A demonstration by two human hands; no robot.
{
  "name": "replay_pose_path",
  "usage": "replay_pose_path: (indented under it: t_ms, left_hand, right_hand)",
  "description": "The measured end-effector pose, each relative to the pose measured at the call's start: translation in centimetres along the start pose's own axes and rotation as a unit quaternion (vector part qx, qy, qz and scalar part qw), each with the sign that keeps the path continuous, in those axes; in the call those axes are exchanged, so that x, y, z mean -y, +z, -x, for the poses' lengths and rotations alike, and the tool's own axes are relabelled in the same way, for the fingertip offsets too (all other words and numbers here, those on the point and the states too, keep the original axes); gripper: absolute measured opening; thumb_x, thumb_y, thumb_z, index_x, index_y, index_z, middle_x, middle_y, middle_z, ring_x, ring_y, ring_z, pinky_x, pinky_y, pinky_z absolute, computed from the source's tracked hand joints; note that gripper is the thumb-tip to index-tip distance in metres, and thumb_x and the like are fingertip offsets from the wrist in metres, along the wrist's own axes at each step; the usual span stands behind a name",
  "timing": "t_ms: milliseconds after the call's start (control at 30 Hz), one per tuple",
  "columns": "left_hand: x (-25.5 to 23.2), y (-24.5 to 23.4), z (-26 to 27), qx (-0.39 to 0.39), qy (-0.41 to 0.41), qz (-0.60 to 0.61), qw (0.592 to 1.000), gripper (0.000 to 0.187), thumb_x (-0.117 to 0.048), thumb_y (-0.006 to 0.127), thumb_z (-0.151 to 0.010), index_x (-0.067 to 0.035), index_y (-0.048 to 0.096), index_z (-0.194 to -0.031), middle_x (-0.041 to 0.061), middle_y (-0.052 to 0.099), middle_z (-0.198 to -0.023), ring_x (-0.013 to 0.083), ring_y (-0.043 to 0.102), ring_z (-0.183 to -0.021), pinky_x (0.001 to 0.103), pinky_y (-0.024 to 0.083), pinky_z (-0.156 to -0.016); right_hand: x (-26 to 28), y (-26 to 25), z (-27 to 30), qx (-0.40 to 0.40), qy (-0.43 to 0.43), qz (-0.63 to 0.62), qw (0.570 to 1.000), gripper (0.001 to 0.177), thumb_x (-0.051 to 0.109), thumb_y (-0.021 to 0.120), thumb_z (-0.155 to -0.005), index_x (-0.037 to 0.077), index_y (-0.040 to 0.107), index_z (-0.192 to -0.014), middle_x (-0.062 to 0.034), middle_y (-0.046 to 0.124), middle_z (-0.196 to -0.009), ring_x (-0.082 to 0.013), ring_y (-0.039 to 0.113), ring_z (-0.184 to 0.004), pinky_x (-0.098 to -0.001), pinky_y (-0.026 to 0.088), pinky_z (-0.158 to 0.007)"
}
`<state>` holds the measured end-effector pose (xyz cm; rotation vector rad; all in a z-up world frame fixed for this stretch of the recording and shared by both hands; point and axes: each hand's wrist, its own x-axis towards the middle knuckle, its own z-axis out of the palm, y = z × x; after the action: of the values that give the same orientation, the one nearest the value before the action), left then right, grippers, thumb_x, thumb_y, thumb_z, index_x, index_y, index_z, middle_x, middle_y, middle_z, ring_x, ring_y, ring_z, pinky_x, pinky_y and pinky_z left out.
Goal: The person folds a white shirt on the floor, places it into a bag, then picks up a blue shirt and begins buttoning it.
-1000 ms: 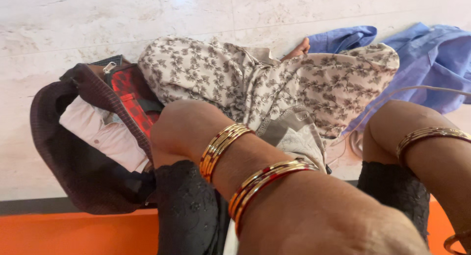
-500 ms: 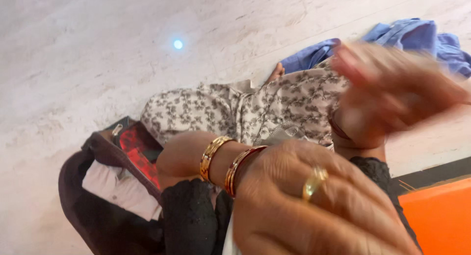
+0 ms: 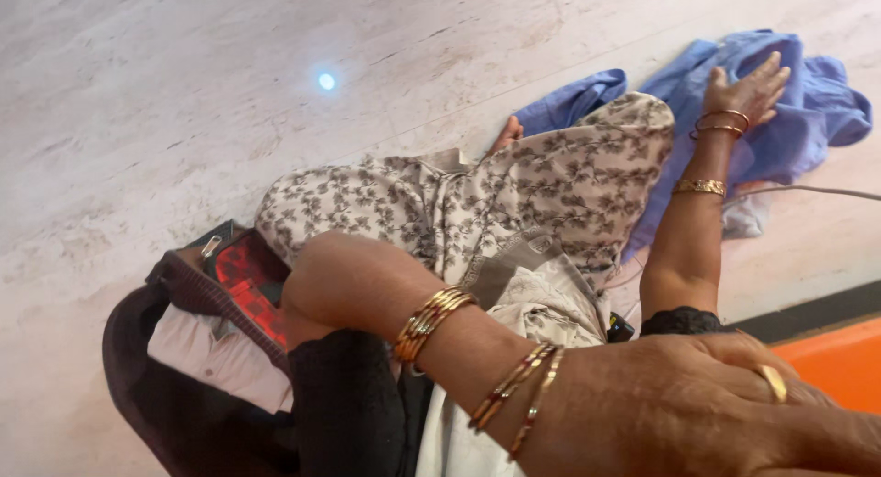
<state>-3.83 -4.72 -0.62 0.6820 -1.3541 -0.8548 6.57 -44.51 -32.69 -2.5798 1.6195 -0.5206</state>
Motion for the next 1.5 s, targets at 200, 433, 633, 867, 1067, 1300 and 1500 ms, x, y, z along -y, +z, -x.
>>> replay_pose_path:
  t_ms: [200, 433, 633, 867, 1067, 1300, 1500]
  left_hand:
    - [-9.2, -11.6, 3.4, -0.060, 0.008, -0.185, 0.981, 0.039, -0.033, 0.064, -0.110, -0.017, 0.050, -0.143, 0.001, 0.060, -0.144, 0.0080, 0.069, -0.118, 0.023, 0.060, -0.101]
    - [-8.4, -24.4, 6.8, -0.279, -0.094, -0.148, 0.944, 0.034, -0.027, 0.069, -0.106, -0.011, 0.060, -0.135, 0.010, 0.064, -0.143, 0.0155, 0.072, -0.114, 0.031, 0.064, -0.103]
    - [-0.7, -33.3, 10.3, -0.464, -0.156, -0.054, 0.870, 0.078, -0.057, 0.065, -0.096, -0.011, 0.040, -0.153, 0.017, 0.045, -0.159, 0.0292, 0.052, -0.140, 0.047, 0.046, -0.111]
    - [9.1, -38.5, 23.2, -0.636, -0.133, 0.229, 0.725, 0.110, -0.081, 0.050, -0.078, -0.022, 0.008, -0.160, 0.017, 0.035, -0.158, 0.0375, 0.045, -0.137, 0.057, 0.043, -0.103]
    - [15.1, -36.6, 37.9, -0.764, -0.002, 0.288, 0.578, 0.085, -0.058, 0.066, -0.090, -0.018, 0.027, -0.154, 0.014, 0.070, -0.125, 0.0259, 0.069, -0.099, 0.038, 0.055, -0.079]
    - [17.9, -34.1, 40.9, -0.832, -0.142, 0.176, 0.506, 0.048, -0.038, 0.064, -0.093, -0.011, 0.056, -0.132, 0.008, 0.073, -0.113, 0.0178, 0.068, -0.085, 0.035, 0.057, -0.068]
    - [15.2, -37.3, 40.8, -0.815, -0.193, 0.006, 0.546, 0.058, -0.044, 0.065, -0.094, -0.007, 0.057, -0.138, 0.007, 0.063, -0.129, 0.0173, 0.064, -0.100, 0.037, 0.057, -0.076]
  right_hand:
    - [-0.9, 0.6, 0.7, 0.192, 0.133, -0.086, 0.969, 0.061, 0.042, 0.086, -0.085, 0.011, 0.068, -0.134, -0.0171, 0.071, -0.118, -0.0289, 0.068, -0.106, -0.0458, 0.054, -0.092]
    - [6.4, -6.7, -3.1, 0.079, -0.034, -0.564, 0.821, 0.042, 0.037, 0.081, -0.098, 0.007, 0.076, -0.126, -0.0131, 0.079, -0.108, -0.0201, 0.074, -0.098, -0.0358, 0.058, -0.092]
    - [14.8, -15.6, 4.8, 0.164, -0.209, -0.708, 0.654, 0.038, 0.034, 0.077, -0.103, 0.006, 0.072, -0.128, -0.0149, 0.077, -0.113, -0.0237, 0.072, -0.102, -0.0363, 0.057, -0.094]
    - [21.9, -10.1, 11.1, 0.428, -0.374, -0.560, 0.603, 0.033, 0.030, 0.073, -0.108, 0.006, 0.067, -0.131, -0.0169, 0.074, -0.118, -0.0279, 0.069, -0.106, -0.0368, 0.055, -0.096]
    - [25.2, -0.4, 15.0, 0.429, -0.427, -0.097, 0.790, 0.061, 0.037, 0.077, -0.090, 0.014, 0.056, -0.142, -0.0223, 0.065, -0.132, -0.0394, 0.062, -0.119, -0.0467, 0.052, -0.098]
    - [28.9, 2.0, 18.0, 0.315, -0.410, -0.058, 0.854, 0.099, 0.058, 0.083, -0.068, 0.010, 0.045, -0.146, -0.0261, 0.059, -0.135, -0.0488, 0.061, -0.114, -0.0546, 0.051, -0.082]
    - [31.5, 0.6, 24.0, 0.382, -0.575, -0.185, 0.699, 0.046, 0.045, 0.070, -0.096, 0.012, 0.070, -0.128, -0.0228, 0.074, -0.103, -0.0382, 0.074, -0.094, -0.0474, 0.058, -0.083]
